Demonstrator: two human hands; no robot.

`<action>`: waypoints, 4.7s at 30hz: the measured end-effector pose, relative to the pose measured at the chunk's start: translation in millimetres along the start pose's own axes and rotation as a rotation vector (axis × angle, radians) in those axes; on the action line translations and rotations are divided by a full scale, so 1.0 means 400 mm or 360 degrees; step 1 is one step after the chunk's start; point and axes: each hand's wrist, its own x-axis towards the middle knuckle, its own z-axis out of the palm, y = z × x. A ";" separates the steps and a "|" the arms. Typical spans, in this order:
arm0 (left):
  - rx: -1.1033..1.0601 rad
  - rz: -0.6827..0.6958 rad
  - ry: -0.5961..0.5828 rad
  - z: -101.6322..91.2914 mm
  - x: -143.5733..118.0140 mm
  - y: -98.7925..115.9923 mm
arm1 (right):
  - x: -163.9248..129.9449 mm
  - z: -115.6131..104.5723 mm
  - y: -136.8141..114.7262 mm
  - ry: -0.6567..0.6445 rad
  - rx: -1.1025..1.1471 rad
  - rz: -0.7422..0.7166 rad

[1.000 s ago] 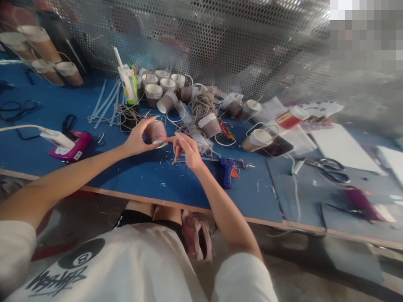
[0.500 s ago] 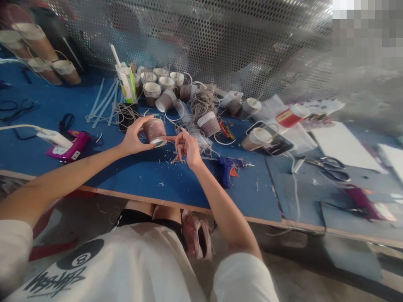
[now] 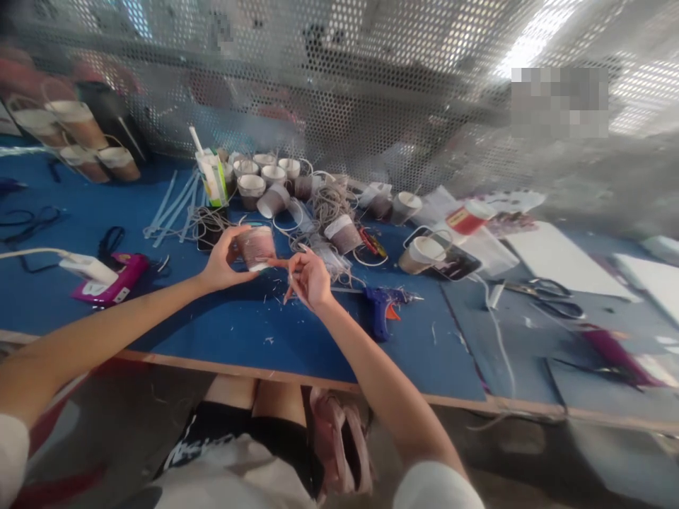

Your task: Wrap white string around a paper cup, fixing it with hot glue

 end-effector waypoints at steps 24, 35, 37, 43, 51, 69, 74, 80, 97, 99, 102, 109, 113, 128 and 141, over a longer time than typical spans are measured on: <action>-0.0359 0.0102 0.0016 0.002 0.015 -0.005 | -0.003 0.001 0.006 0.0028 0.0000 -0.0278; -0.0324 0.0025 -0.0024 -0.005 0.008 0.000 | -0.012 0.008 0.002 0.0340 0.0029 -0.0140; -0.0310 0.0044 -0.0006 -0.012 0.011 -0.003 | -0.006 -0.004 0.000 0.0500 0.0075 -0.0054; -0.0292 0.0037 0.0002 -0.024 0.014 -0.014 | -0.021 0.004 -0.019 0.0526 -0.0002 -0.0364; -0.0269 -0.0046 -0.0073 -0.034 0.005 0.003 | -0.025 0.026 -0.022 0.0128 0.0129 0.0057; -0.0447 -0.0198 -0.0198 -0.030 0.005 0.005 | -0.020 0.004 -0.017 0.0093 -0.0433 -0.0476; -0.0455 -0.0165 -0.0286 -0.023 0.007 0.022 | -0.011 0.009 0.012 -0.0111 -0.0536 -0.0350; -0.0498 -0.0078 -0.0417 -0.021 0.009 0.018 | -0.004 -0.004 0.017 -0.0161 -0.0594 -0.0370; -0.0106 -0.0213 -0.0243 -0.037 0.006 0.014 | -0.005 -0.054 -0.020 0.0001 -0.1506 -0.0448; -0.0104 -0.0221 -0.0235 -0.037 0.006 0.014 | -0.007 -0.059 -0.037 -0.0185 -0.1476 -0.0304; -0.0082 -0.0264 -0.0220 -0.038 0.007 0.015 | -0.008 -0.055 -0.056 -0.0458 -0.1241 -0.0158; 0.0039 -0.0213 -0.0300 -0.040 0.012 0.033 | -0.001 -0.039 -0.043 -0.0131 -0.0722 -0.0365; 0.0022 -0.0218 -0.0273 -0.038 0.010 0.031 | 0.007 -0.043 -0.029 -0.0052 -0.0712 -0.0416; -0.0187 -0.0111 -0.0079 -0.022 0.013 0.006 | 0.004 -0.040 -0.026 -0.0033 -0.1090 -0.0474; -0.0435 -0.0059 0.0013 -0.013 0.003 -0.023 | 0.017 -0.019 0.021 -0.0037 -0.1089 -0.0503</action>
